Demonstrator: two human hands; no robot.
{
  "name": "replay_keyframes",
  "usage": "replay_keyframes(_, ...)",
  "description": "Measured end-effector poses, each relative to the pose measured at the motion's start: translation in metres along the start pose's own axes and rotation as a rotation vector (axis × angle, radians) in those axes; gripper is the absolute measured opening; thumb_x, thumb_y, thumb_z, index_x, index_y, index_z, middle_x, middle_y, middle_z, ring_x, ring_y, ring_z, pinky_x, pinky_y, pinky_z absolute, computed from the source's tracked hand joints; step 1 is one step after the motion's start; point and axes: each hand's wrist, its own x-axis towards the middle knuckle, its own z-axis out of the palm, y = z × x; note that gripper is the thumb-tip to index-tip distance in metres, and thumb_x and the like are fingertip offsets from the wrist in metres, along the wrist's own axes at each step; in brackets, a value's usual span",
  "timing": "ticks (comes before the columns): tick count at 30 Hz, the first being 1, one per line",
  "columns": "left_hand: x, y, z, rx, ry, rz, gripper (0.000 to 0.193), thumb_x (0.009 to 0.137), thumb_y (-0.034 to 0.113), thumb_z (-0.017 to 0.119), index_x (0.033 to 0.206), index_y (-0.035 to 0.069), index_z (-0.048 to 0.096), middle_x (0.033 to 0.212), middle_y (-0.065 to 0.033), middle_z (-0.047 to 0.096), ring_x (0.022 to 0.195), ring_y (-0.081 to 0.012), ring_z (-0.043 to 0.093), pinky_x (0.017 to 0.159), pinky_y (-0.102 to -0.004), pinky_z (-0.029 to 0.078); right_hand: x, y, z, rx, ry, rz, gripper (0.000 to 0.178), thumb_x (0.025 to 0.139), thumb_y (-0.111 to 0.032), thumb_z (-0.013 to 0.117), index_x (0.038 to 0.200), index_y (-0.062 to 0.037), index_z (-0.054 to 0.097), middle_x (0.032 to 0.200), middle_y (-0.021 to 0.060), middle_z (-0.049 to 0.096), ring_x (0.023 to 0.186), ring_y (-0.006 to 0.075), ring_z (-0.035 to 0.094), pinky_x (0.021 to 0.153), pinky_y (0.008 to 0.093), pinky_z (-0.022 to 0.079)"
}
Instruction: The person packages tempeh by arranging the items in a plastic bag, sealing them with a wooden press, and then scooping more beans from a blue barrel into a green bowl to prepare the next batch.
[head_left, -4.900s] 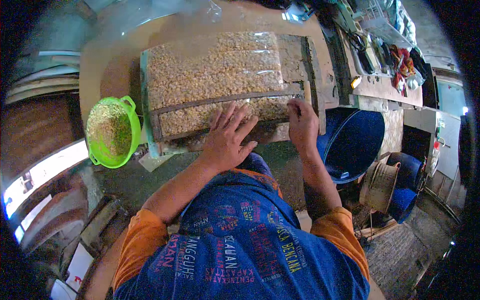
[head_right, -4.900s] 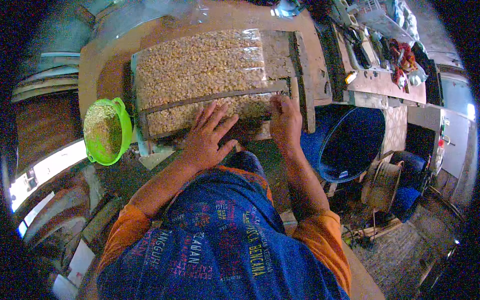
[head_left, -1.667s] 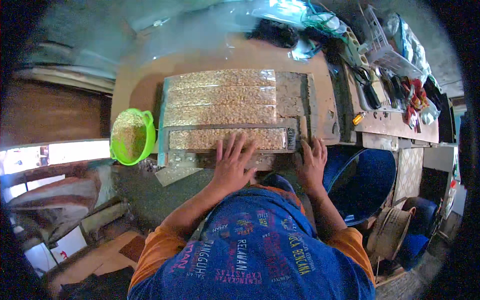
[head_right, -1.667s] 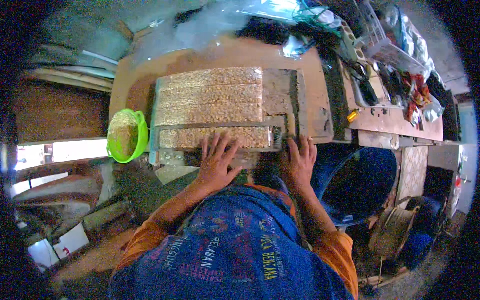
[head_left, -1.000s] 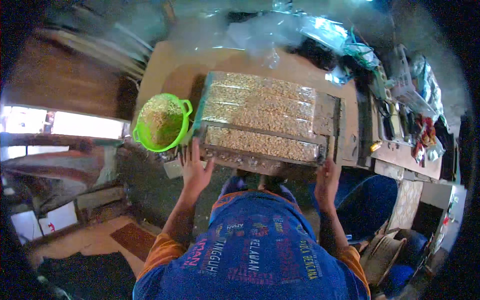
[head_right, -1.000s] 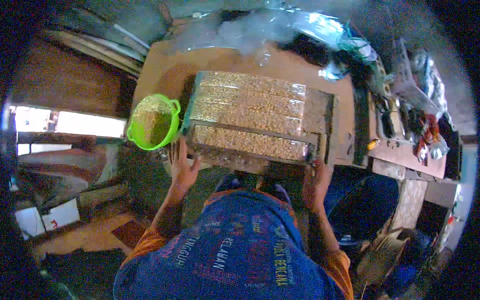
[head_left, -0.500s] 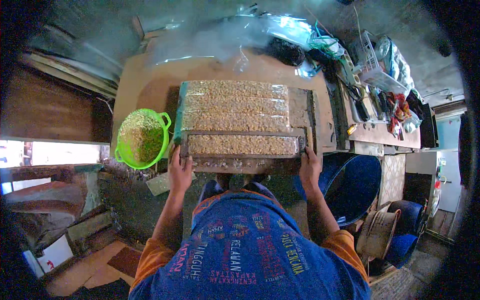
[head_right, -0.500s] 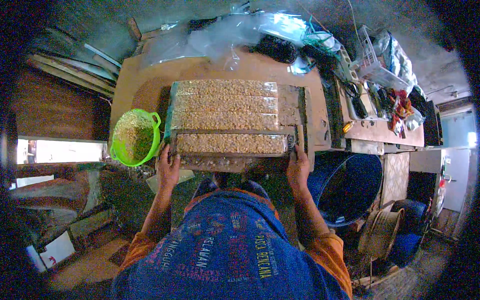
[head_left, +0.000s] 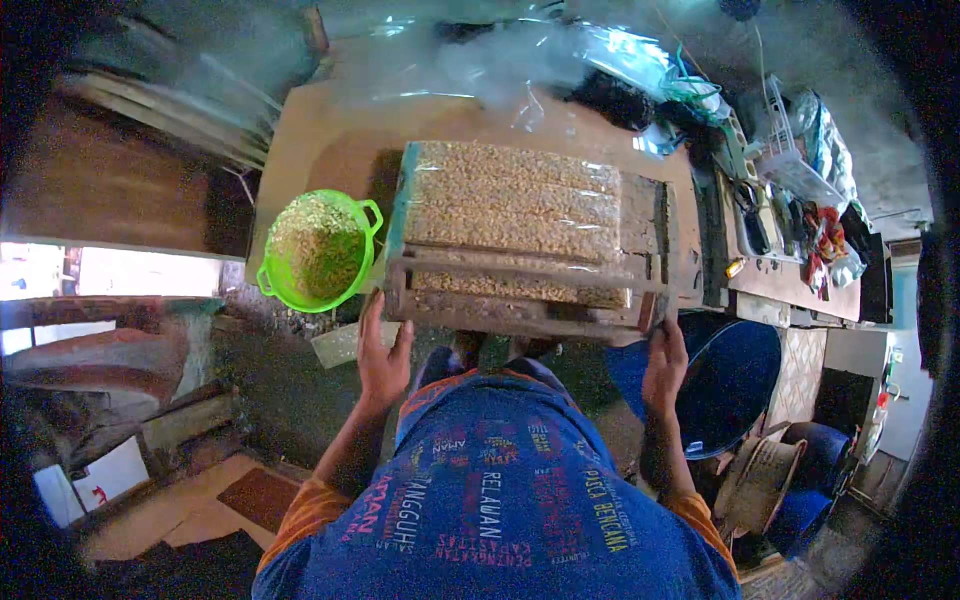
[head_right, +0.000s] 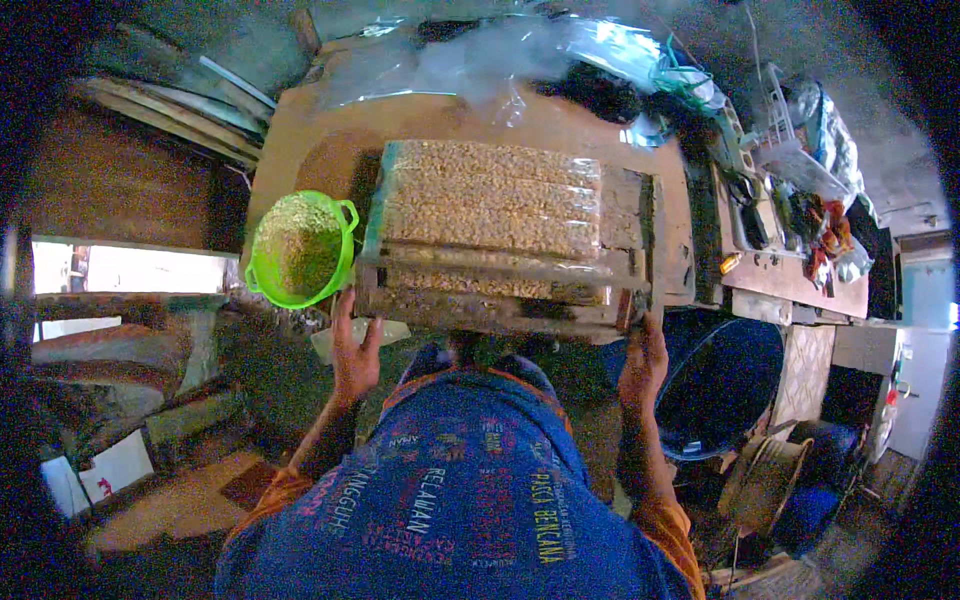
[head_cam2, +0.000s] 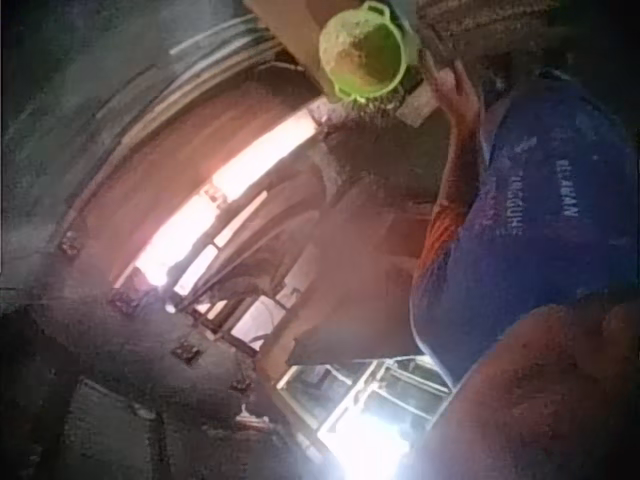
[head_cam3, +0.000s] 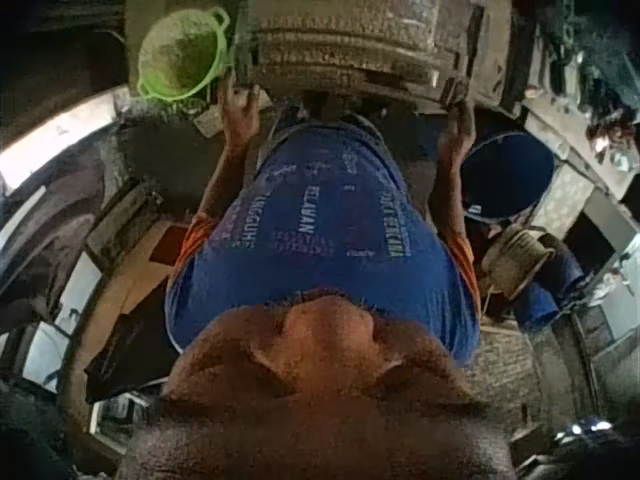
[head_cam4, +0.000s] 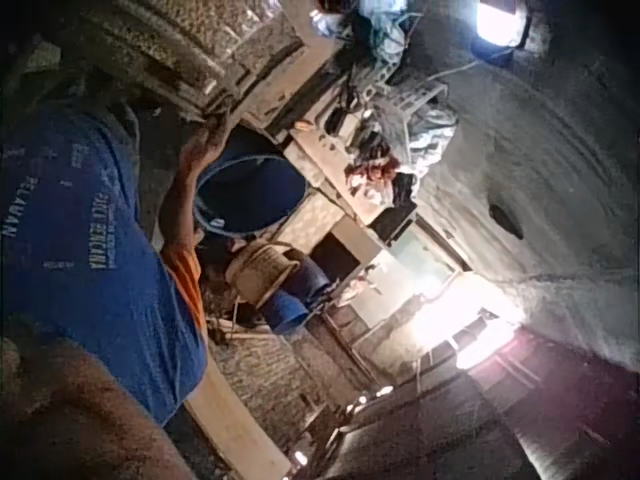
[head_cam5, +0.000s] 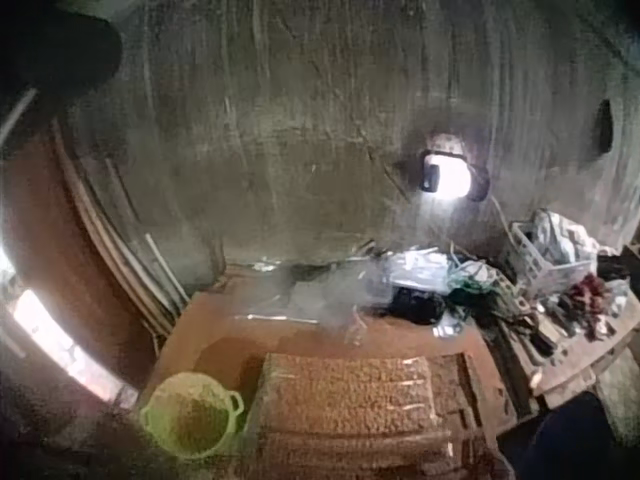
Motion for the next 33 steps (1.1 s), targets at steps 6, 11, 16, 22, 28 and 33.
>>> replay_keyframes(6, -0.051, -0.023, -0.002, 0.066, -0.096, -0.084, 0.057, 0.087, 0.017, 0.064, 0.136, -0.002, 0.043, 0.144, -0.0228, 0.041, 0.135, -0.0393, 0.036, 0.112, -0.0455, 0.029, -0.038, 0.028, -0.032, -0.231, 0.007, 0.154, 0.034, 0.093, -0.003, 0.058, 0.126, 0.0058, 0.056, 0.122, 0.0133, 0.062, 0.111, 0.0215, 0.059, 0.099, 0.0309, 0.044)
replay_keyframes(11, -0.055, -0.042, 0.004, 0.112, -0.111, -0.091, 0.058, 0.085, 0.017, 0.065, 0.136, -0.002, 0.044, 0.146, -0.0232, 0.037, 0.137, -0.0392, 0.033, 0.113, -0.0461, 0.028, -0.042, 0.023, -0.019, -0.406, -0.024, 0.177, 0.034, 0.093, -0.005, 0.059, 0.125, 0.0040, 0.058, 0.123, 0.0135, 0.062, 0.114, 0.0217, 0.057, 0.099, 0.0313, 0.043)
replay_keyframes(16, -0.039, -0.044, 0.010, 0.103, -0.128, -0.016, 0.056, 0.087, 0.017, 0.063, 0.135, -0.005, 0.043, 0.144, -0.0265, 0.038, 0.135, -0.0404, 0.035, 0.111, -0.0457, 0.030, -0.024, 0.050, -0.030, -0.465, -0.031, 0.096, 0.034, 0.091, -0.007, 0.060, 0.124, 0.0032, 0.058, 0.121, 0.0162, 0.062, 0.113, 0.0252, 0.058, 0.100, 0.0336, 0.043)
replay_keyframes(22, -0.029, -0.041, 0.016, 0.070, -0.100, -0.015, 0.057, 0.088, 0.018, 0.064, 0.136, -0.006, 0.042, 0.144, -0.0262, 0.039, 0.135, -0.0403, 0.036, 0.111, -0.0441, 0.031, -0.018, 0.068, -0.029, -0.470, 0.019, 0.014, 0.033, 0.092, -0.006, 0.059, 0.124, 0.0038, 0.058, 0.121, 0.0165, 0.062, 0.113, 0.0250, 0.058, 0.100, 0.0332, 0.043)
replay_keyframes(28, -0.021, -0.036, 0.016, 0.065, -0.091, -0.013, 0.057, 0.089, 0.018, 0.063, 0.137, -0.003, 0.042, 0.144, -0.0256, 0.039, 0.134, -0.0396, 0.037, 0.111, -0.0431, 0.031, -0.016, 0.051, -0.013, -0.454, 0.050, 0.111, 0.032, 0.092, -0.005, 0.059, 0.123, 0.0047, 0.058, 0.123, 0.0174, 0.062, 0.115, 0.0255, 0.058, 0.100, 0.0333, 0.043)
replay_keyframes(33, -0.017, -0.026, 0.010, 0.023, -0.106, -0.027, 0.058, 0.089, 0.018, 0.063, 0.139, -0.002, 0.041, 0.143, -0.0250, 0.040, 0.133, -0.0400, 0.037, 0.110, -0.0441, 0.031, -0.016, 0.052, -0.015, -0.433, 0.002, 0.085, 0.033, 0.093, -0.005, 0.057, 0.125, 0.0051, 0.057, 0.125, 0.0170, 0.061, 0.114, 0.0245, 0.058, 0.100, 0.0326, 0.043)
